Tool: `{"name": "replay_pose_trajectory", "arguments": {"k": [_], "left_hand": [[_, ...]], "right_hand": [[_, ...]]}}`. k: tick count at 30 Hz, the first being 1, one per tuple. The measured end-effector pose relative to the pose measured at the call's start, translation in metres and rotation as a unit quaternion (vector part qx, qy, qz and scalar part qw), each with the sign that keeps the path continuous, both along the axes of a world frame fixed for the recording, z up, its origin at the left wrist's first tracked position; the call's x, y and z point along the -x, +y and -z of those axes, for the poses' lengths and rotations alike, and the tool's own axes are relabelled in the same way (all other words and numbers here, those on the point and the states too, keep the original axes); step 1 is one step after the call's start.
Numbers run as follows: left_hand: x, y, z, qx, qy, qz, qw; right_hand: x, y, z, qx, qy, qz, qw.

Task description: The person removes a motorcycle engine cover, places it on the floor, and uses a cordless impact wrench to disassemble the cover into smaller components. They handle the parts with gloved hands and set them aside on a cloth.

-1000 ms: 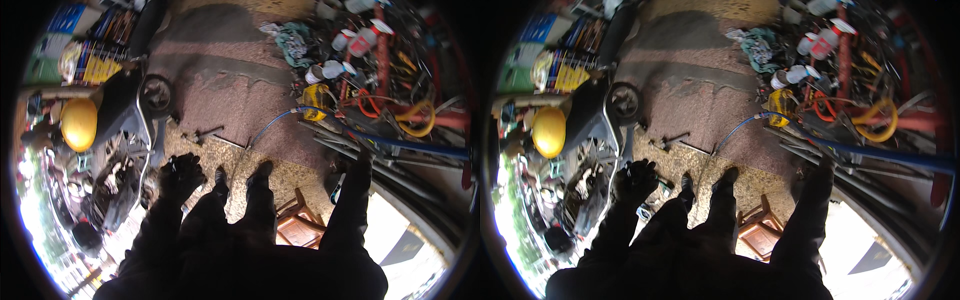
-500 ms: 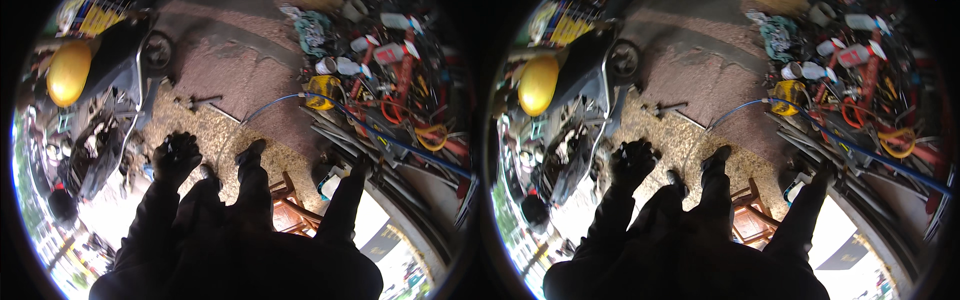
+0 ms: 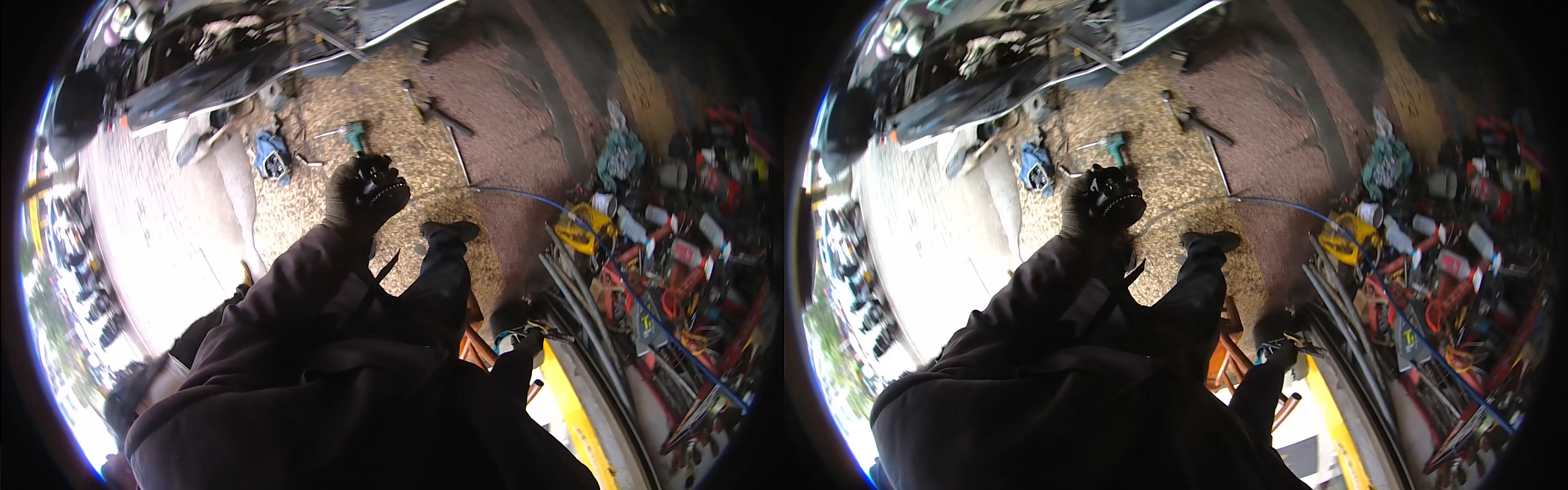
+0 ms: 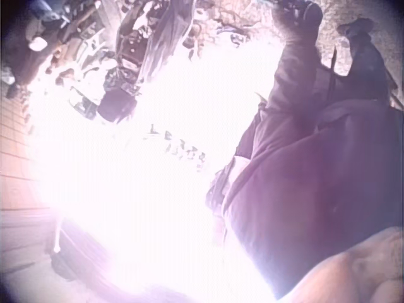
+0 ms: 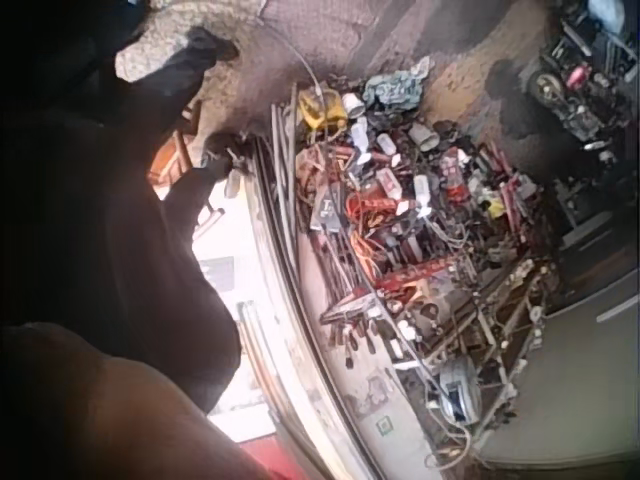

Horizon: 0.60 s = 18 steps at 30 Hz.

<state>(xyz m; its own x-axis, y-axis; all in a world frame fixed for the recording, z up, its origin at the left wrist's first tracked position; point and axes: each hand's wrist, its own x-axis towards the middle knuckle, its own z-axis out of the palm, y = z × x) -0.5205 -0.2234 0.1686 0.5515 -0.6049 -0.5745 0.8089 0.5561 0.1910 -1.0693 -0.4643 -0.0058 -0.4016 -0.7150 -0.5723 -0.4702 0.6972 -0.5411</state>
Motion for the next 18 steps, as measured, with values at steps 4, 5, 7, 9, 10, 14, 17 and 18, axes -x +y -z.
{"name": "replay_pose_trajectory", "arguments": {"k": [4,5,7,9,10,14,17,18], "left_hand": [[-0.022,0.099,0.033,0.349,-0.011,-0.054,0.935],[-0.024,0.123,0.034,0.332,-0.019,-0.078,0.940],[-0.026,0.170,0.030,0.120,0.049,-0.161,0.978],[-0.032,0.210,0.025,0.048,0.044,-0.216,0.974],[-0.038,0.226,0.023,0.034,0.061,-0.237,0.969],[-0.061,0.276,0.022,0.099,0.038,-0.311,0.945],[-0.075,0.294,0.024,0.112,0.038,-0.383,0.916],[-0.079,0.297,0.023,0.093,0.042,-0.406,0.908]], "right_hand": [[-0.103,0.021,-0.005,0.021,-0.118,-0.041,0.992],[-0.140,0.018,-0.011,-0.025,-0.162,-0.045,0.986],[-0.216,0.031,-0.026,-0.081,-0.226,-0.167,0.956],[-0.295,0.052,-0.051,-0.067,-0.252,-0.382,0.887],[-0.336,0.067,-0.065,-0.048,-0.278,-0.417,0.864],[-0.498,0.145,-0.134,-0.127,-0.549,-0.397,0.725],[-0.593,0.205,-0.181,-0.201,-0.618,-0.453,0.611],[-0.617,0.223,-0.189,-0.225,-0.635,-0.470,0.571]]}}
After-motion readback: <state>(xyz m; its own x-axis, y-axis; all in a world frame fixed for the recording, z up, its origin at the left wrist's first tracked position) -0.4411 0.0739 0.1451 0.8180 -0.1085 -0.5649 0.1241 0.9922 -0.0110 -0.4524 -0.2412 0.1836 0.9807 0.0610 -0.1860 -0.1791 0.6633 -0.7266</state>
